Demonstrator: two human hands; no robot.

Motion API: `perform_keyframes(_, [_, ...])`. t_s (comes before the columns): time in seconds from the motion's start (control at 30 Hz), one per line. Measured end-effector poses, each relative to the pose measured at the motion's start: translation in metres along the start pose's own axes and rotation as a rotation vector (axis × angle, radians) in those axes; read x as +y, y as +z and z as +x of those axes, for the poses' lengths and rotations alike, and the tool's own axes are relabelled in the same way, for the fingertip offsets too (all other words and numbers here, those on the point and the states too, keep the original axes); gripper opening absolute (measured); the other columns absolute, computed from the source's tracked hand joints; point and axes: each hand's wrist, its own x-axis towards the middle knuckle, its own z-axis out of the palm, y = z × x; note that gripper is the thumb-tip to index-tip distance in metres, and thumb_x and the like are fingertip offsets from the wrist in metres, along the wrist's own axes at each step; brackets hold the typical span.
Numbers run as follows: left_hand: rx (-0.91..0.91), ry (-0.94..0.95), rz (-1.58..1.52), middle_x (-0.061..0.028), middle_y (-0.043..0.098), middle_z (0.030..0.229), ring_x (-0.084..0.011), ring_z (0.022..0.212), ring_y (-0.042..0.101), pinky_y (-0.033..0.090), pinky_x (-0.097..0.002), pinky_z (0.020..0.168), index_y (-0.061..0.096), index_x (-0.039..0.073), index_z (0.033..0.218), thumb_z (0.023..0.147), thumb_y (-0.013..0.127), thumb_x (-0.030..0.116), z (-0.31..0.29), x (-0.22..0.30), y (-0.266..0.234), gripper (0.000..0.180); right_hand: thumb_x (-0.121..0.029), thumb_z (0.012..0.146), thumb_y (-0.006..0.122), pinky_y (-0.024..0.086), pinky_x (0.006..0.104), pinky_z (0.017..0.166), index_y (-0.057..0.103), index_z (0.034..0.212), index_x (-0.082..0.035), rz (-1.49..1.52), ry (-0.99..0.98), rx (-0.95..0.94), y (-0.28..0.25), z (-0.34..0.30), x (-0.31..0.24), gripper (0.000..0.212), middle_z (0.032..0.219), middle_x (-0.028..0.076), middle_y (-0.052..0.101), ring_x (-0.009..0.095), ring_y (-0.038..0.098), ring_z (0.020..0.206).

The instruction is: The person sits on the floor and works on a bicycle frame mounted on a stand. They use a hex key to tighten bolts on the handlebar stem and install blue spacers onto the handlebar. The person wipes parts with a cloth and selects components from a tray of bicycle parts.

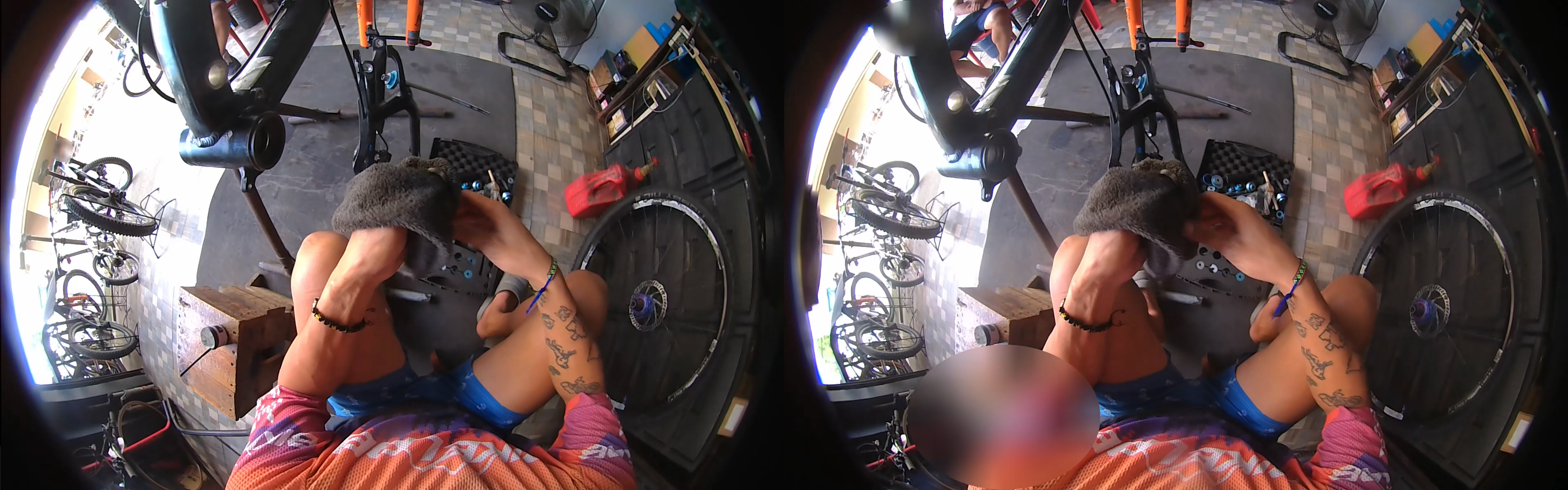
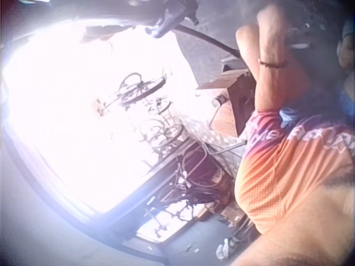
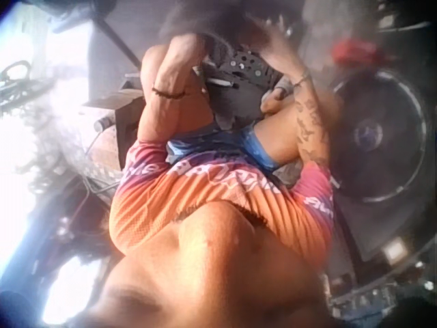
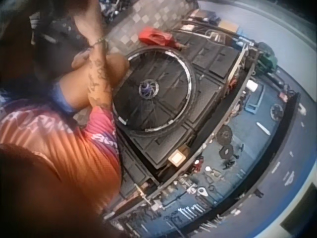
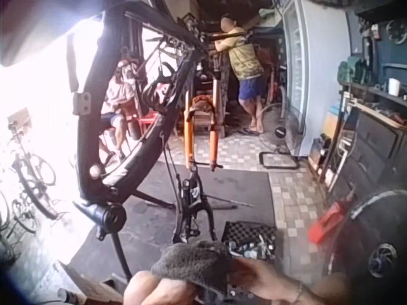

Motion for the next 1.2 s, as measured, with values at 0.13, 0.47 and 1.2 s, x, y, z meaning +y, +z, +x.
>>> perform_keyframes(0.13, [0.023,-0.069,-0.252,-0.0091,0.071,0.112,-0.0189,0.101,0.071,0.060,-0.0337,0.084,0.065,0.002,0.123,0.101,0.071,0.013,0.000,0.011,0.015,0.026,-0.021,0.103,0.075,0.055,0.0302,0.094,0.065,0.128,0.001,-0.014,0.006,0.019,-0.004,0.003,0.005,0.035,0.113,0.007,0.075,0.011,0.069,0.103])
perform_keyframes(0.47, [0.100,-0.159,-0.698,-0.0098,0.071,0.117,-0.0201,0.105,0.071,0.061,-0.0347,0.089,0.064,0.001,0.124,0.101,0.071,0.013,-0.004,0.015,0.019,0.027,-0.014,0.101,0.076,0.056,0.0299,0.095,0.065,0.128,0.002,-0.040,0.035,0.025,-0.003,0.002,-0.009,0.034,0.111,0.007,0.075,0.011,0.070,0.103])
perform_keyframes(1.2, [0.053,0.529,1.044,-0.0145,0.070,0.118,-0.0320,0.106,0.068,0.054,-0.0389,0.092,0.070,0.004,0.128,0.100,0.064,0.006,-0.011,0.026,0.014,0.029,0.007,0.086,0.077,0.057,0.0271,0.081,0.070,0.140,-0.014,-0.561,-0.556,0.347,0.002,0.005,-0.034,0.058,0.129,0.006,0.068,0.019,0.069,0.114])
